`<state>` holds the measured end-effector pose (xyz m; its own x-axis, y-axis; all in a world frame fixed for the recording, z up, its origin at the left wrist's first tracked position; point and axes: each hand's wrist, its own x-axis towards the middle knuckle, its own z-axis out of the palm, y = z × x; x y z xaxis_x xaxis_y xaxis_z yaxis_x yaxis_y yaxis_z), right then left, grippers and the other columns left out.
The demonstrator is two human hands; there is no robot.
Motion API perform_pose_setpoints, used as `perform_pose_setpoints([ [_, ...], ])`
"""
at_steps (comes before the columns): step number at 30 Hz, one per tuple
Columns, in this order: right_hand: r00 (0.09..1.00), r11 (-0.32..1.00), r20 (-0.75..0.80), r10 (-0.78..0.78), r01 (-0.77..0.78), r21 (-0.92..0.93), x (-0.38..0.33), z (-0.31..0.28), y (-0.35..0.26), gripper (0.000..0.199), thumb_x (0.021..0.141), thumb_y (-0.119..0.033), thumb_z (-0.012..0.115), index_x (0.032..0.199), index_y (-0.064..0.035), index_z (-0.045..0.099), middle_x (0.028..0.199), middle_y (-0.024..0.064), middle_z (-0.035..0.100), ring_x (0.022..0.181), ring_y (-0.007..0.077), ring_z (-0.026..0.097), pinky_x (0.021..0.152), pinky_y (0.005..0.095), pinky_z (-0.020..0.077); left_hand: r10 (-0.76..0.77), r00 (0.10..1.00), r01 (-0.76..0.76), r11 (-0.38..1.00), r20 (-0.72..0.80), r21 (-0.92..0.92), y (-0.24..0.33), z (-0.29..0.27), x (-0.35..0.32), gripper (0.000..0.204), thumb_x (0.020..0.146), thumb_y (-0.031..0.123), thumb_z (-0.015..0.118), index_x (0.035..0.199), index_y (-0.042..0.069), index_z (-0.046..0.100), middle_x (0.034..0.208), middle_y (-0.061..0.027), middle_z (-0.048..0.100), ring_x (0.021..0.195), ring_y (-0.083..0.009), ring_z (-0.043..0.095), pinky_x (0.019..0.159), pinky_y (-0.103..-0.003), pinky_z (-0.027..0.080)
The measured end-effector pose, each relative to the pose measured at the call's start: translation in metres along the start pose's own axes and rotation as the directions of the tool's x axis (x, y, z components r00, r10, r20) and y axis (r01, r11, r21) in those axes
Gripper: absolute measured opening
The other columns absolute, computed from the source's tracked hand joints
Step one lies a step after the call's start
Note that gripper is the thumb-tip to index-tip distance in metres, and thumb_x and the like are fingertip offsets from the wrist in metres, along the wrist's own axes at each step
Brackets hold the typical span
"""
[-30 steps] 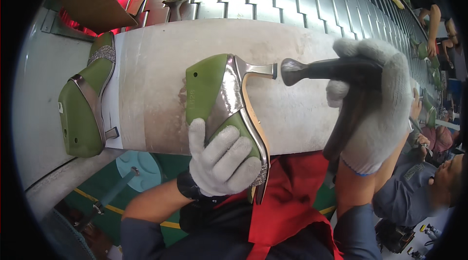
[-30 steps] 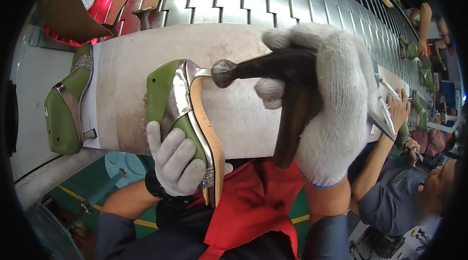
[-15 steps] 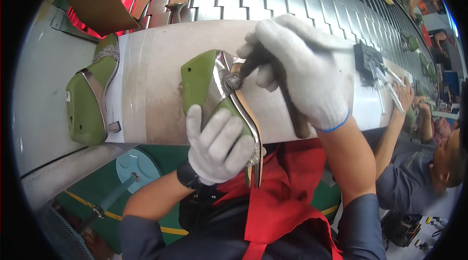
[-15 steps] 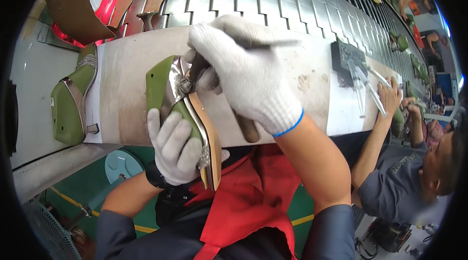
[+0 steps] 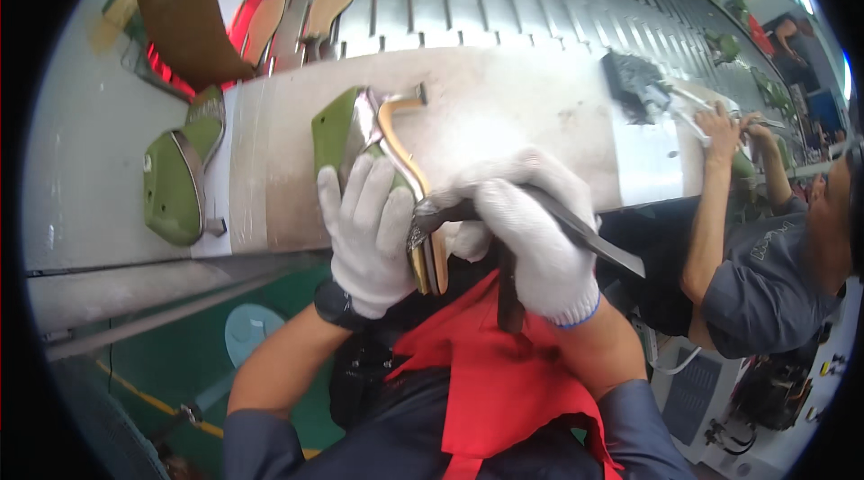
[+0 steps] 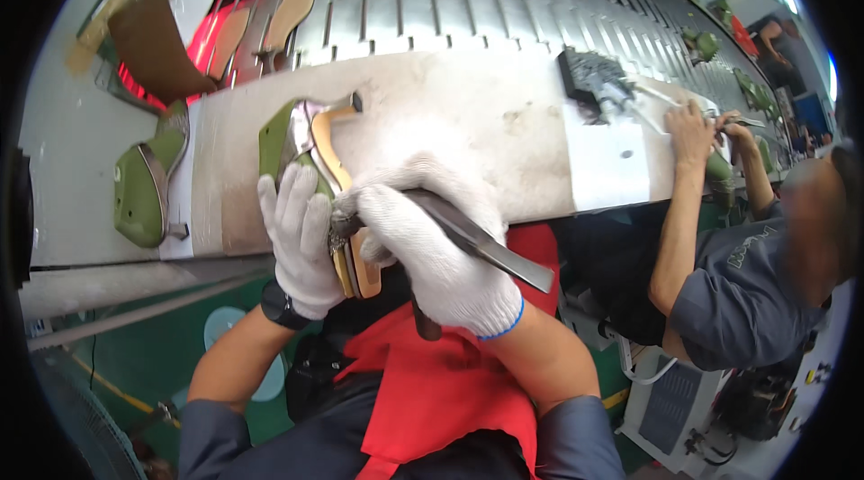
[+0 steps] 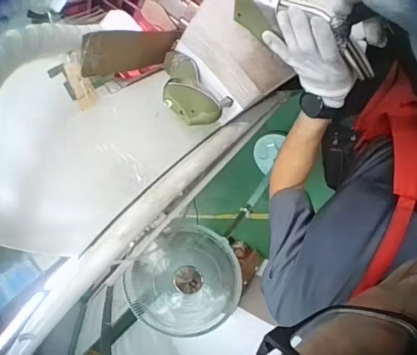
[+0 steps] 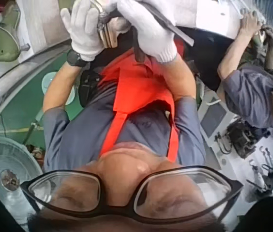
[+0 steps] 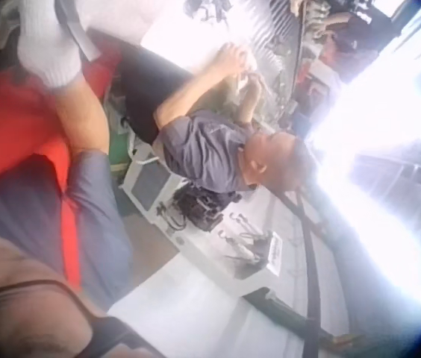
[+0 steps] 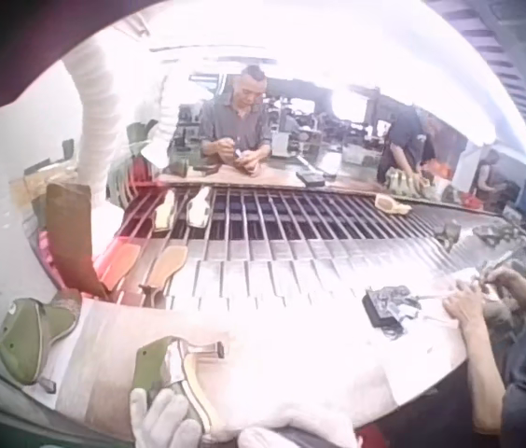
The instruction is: The person attaches outsoles to shoes on lasts by hand, injects adhesive along the edges using a syringe, and taps around the attached soles with a hammer.
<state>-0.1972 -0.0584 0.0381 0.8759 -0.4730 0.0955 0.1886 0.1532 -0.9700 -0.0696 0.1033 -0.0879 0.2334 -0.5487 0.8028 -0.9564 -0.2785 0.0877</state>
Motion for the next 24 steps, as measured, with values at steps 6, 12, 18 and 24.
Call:
perform_pose_setpoints([
  [6, 0.875, 0.362, 0.302, -0.379, 0.44, -0.822, 0.062, -0.072, 0.014, 0.016, 0.1, -0.008, 0.07, 0.115, -0.0035, 0.074, 0.103, 0.0157, 0.078, 0.09, 0.0292, 0.077, 0.08, 0.0364, 0.0615, -0.129, 0.991, 0.131, 0.984, 0.02, -0.122, 0.001, -0.031, 0.004, 0.107, 0.096, 0.064, 0.079, 0.164, -0.004, 0.034, 0.158, -0.0318, 0.052, 0.148, -0.0511, 0.051, 0.132, -0.068, 0.024],
  [12, 0.927, 0.641, 0.133, -0.351, 0.341, -0.688, -0.019, -0.055, -0.004, 0.038, 0.089, -0.006, 0.078, 0.127, -0.0023, 0.075, 0.128, 0.0237, 0.075, 0.118, 0.0362, 0.078, 0.103, 0.0411, 0.0611, -0.858, 0.506, 0.344, 0.106, 0.089, -0.933, -0.037, -0.081, 0.039, 0.082, 0.112, 0.064, 0.057, 0.161, -0.001, 0.044, 0.158, -0.0204, 0.055, 0.146, -0.0367, 0.055, 0.125, -0.057, 0.044],
  [18, 0.912, 0.544, 0.345, 0.221, -0.409, 0.733, -0.051, -0.044, 0.061, 0.074, 0.117, -0.059, 0.045, 0.167, -0.0033, 0.043, 0.154, 0.0242, 0.063, 0.119, 0.0418, 0.077, 0.094, 0.0483, 0.0661, -0.469, 0.731, 0.364, -0.345, 0.495, -0.865, -0.049, -0.1, 0.038, 0.094, 0.104, 0.085, 0.047, 0.16, 0.009, 0.05, 0.157, -0.0206, 0.056, 0.144, -0.0443, 0.055, 0.123, -0.06, 0.045],
  [24, 0.96, 0.705, 0.192, 0.205, -0.28, 0.651, -0.064, -0.016, 0.028, 0.064, 0.11, -0.043, 0.052, 0.151, 0.0062, 0.056, 0.119, 0.0287, 0.076, 0.092, 0.0395, 0.079, 0.081, 0.0502, 0.0648, -0.656, 0.397, 0.456, -0.466, 0.642, -0.758, -0.003, -0.079, 0.028, 0.069, 0.11, 0.063, 0.062, 0.142, 0.003, 0.069, 0.139, -0.0205, 0.073, 0.132, -0.0397, 0.068, 0.115, -0.057, 0.053],
])
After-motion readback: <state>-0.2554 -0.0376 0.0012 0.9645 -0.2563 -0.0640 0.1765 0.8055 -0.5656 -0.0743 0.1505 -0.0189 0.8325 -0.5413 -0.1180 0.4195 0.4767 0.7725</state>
